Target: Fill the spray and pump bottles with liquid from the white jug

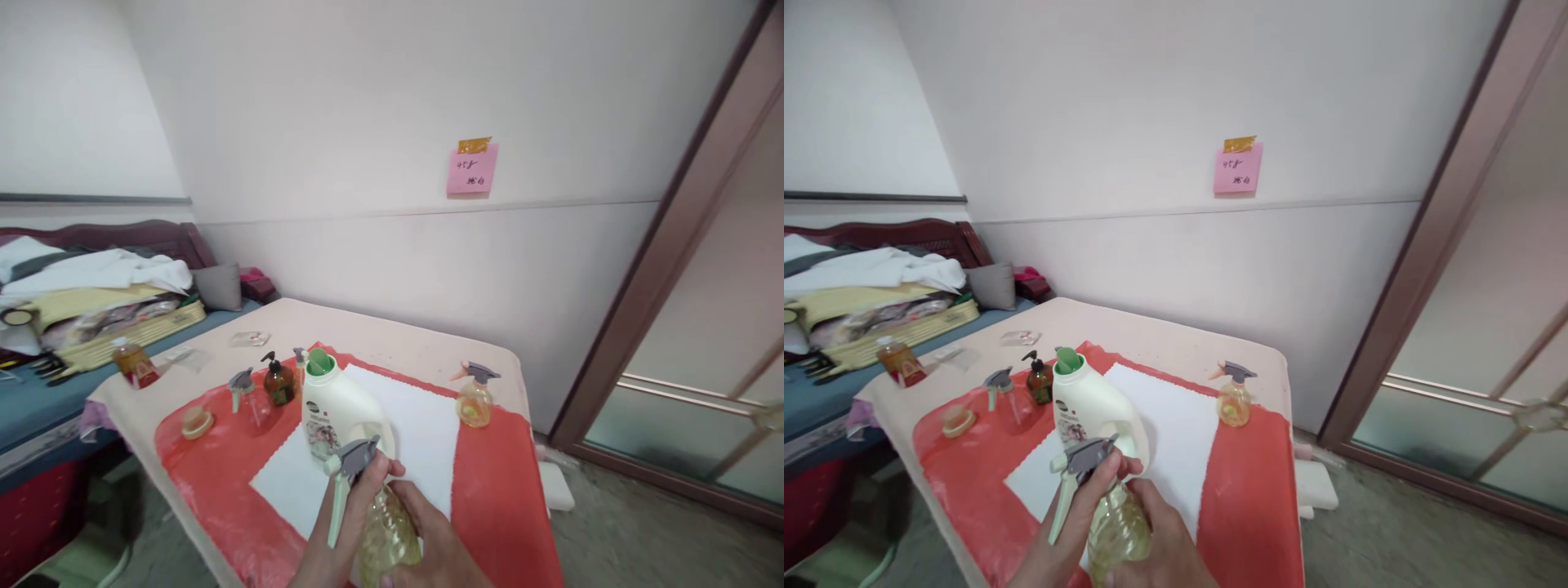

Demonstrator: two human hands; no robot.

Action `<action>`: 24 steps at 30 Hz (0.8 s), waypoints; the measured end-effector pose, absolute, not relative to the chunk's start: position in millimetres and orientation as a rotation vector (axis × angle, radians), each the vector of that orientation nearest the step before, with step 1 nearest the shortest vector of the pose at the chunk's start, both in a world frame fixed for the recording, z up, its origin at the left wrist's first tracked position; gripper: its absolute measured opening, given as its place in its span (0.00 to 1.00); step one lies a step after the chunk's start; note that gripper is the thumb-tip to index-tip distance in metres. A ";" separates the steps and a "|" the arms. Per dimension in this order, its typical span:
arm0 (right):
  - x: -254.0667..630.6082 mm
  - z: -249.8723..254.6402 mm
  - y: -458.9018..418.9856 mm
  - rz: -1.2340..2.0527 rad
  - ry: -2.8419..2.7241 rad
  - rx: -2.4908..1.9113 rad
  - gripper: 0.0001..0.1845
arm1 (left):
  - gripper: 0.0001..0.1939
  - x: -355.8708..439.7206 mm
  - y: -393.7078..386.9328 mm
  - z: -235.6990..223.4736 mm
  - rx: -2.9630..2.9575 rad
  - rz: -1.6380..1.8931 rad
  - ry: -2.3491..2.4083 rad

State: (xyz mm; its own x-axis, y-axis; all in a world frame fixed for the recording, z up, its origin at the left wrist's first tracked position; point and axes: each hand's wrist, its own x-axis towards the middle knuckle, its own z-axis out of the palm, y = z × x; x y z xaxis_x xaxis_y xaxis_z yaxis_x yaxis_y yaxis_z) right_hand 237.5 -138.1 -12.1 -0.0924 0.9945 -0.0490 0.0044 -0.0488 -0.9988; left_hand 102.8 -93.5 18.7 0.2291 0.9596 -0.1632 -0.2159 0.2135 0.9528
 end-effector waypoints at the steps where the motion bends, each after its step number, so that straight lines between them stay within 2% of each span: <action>1: 237.0 -13.6 -137.1 1.314 -1.258 -1.182 0.37 | 0.21 102.7 -92.0 17.1 0.981 1.017 0.970; 4: 237.7 -19.0 -133.5 1.382 -1.196 -0.974 0.34 | 0.20 101.0 -86.9 12.5 0.919 1.044 0.968; 8: 233.1 -18.9 -133.6 1.657 -0.855 -0.716 0.25 | 0.18 94.8 -80.8 15.4 0.799 1.207 0.833; 11: 221.8 -19.0 -137.6 1.840 -0.719 -0.626 0.29 | 0.16 88.6 -78.3 22.0 0.728 1.336 0.735; 13: 214.4 -22.4 -140.0 1.824 -0.737 -0.601 0.31 | 0.14 84.6 -77.2 24.3 0.718 1.365 0.724; 18: 211.3 -45.6 -138.5 1.440 -1.106 -0.815 0.38 | 0.14 79.6 -72.9 19.1 0.695 1.412 0.791; 22: 215.7 -75.9 -133.2 0.710 -1.387 -1.101 0.40 | 0.14 83.8 -69.1 12.8 0.619 1.450 0.888; 24: 217.1 -81.1 -133.0 0.521 -1.452 -1.136 0.40 | 0.16 85.5 -68.6 12.7 0.581 1.457 0.905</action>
